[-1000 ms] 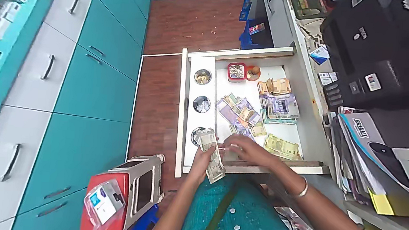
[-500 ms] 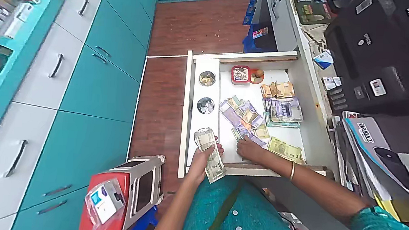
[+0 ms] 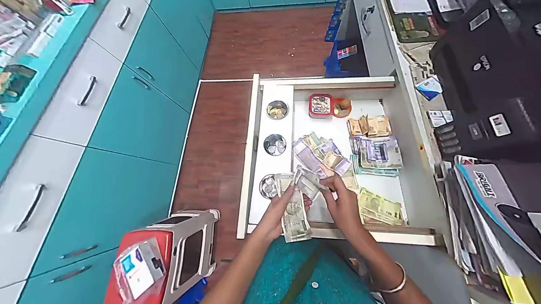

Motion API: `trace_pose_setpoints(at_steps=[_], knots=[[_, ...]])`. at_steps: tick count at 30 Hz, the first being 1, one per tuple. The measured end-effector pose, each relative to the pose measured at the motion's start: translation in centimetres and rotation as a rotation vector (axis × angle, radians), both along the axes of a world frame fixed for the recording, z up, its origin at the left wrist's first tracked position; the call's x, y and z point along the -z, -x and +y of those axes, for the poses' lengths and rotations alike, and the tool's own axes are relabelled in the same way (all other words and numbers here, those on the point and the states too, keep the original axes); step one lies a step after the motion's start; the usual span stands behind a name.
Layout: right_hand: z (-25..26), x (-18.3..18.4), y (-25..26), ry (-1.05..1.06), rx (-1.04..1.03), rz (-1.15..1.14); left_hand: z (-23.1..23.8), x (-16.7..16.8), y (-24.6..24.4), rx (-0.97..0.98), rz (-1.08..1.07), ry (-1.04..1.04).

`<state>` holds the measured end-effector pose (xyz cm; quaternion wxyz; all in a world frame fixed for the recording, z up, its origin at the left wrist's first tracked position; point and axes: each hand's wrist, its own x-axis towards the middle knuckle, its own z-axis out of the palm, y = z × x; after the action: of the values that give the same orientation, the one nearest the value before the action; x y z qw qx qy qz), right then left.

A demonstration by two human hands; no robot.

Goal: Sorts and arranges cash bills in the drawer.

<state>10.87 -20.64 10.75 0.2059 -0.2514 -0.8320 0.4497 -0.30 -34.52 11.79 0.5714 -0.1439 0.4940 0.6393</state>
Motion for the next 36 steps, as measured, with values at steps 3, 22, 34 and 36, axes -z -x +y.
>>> trace_pose_setpoints(at_steps=[3,22,34,36], knots=[[-1.0,0.0,-0.4,-0.136,-0.103,0.064,0.2,-0.5,0.2,-0.033,-0.136,-0.063],[-2.9,0.4,-0.8,-0.403,-0.105,0.103,-0.6,-0.4,1.7,-0.066,-0.105,0.033],[-1.5,0.0,1.4,-0.262,-0.345,0.13,-1.1,-0.3,2.9,-0.029,-0.018,-0.073],[-1.7,-0.4,1.7,-0.272,-0.451,0.093,-0.9,-0.5,3.0,-0.022,-0.013,-0.073]])
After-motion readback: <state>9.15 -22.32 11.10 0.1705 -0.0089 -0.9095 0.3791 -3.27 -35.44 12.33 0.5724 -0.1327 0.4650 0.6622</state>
